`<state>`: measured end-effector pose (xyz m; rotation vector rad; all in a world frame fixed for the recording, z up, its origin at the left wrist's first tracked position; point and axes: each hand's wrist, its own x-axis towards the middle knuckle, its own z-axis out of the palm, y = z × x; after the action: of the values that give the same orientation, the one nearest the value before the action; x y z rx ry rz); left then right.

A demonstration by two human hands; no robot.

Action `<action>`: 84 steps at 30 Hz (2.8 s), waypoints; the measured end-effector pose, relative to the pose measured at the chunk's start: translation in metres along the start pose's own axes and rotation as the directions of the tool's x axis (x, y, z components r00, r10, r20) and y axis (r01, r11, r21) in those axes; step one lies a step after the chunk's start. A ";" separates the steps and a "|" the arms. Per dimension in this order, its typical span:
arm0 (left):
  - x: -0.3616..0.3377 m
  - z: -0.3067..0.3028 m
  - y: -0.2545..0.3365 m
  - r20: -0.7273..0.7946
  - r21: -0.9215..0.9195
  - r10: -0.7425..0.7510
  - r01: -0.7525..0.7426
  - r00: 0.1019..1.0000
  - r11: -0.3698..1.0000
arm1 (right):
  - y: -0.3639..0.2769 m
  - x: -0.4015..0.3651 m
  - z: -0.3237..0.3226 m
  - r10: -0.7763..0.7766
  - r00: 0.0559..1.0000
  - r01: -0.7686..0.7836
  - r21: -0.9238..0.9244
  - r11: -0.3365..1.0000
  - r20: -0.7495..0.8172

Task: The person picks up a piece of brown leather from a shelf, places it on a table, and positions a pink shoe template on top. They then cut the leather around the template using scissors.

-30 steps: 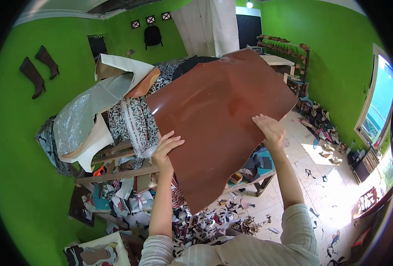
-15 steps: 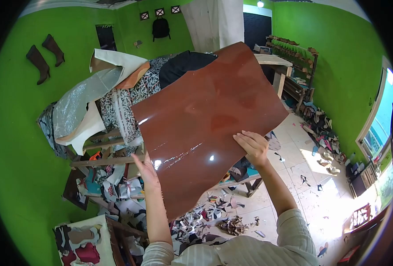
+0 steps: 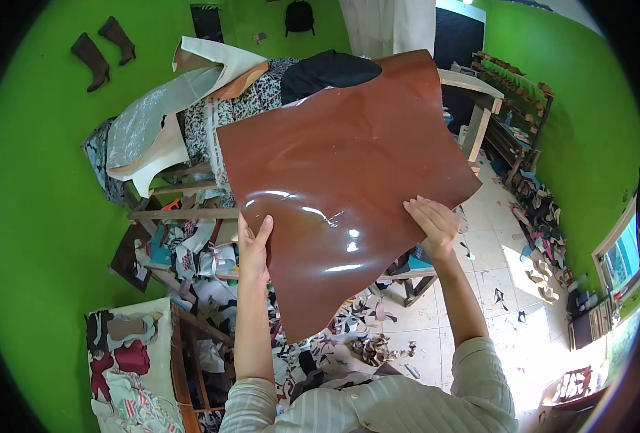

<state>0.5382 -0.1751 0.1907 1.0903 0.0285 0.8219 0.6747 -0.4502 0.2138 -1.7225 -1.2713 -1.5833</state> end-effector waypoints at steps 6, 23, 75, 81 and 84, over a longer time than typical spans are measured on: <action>-0.017 0.009 0.010 -0.015 0.013 0.036 -0.035 0.999 0.999 | -0.004 -0.007 -0.010 0.026 1.000 -0.025 0.021 0.999 -0.014; -0.048 -0.011 0.019 -0.056 -0.077 0.040 -0.044 0.998 0.996 | -0.037 0.002 -0.029 -0.004 0.995 0.011 0.070 0.998 -0.104; -0.090 -0.035 0.048 -0.172 -0.027 0.181 -0.188 0.968 0.982 | -0.050 -0.020 0.037 0.086 0.983 -0.150 0.429 0.891 0.165; -0.124 -0.042 0.060 -0.190 -0.006 0.225 -0.230 0.956 0.973 | -0.070 0.005 0.031 0.171 0.982 -0.187 0.492 0.850 0.076; -0.135 -0.040 0.067 -0.229 0.021 0.243 -0.244 0.943 0.969 | -0.080 0.025 0.027 0.214 0.977 -0.195 0.507 0.839 0.022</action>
<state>0.3879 -0.2119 0.1755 0.9975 0.0865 1.1691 0.6176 -0.3831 0.2120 -1.4251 -1.2913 -1.0280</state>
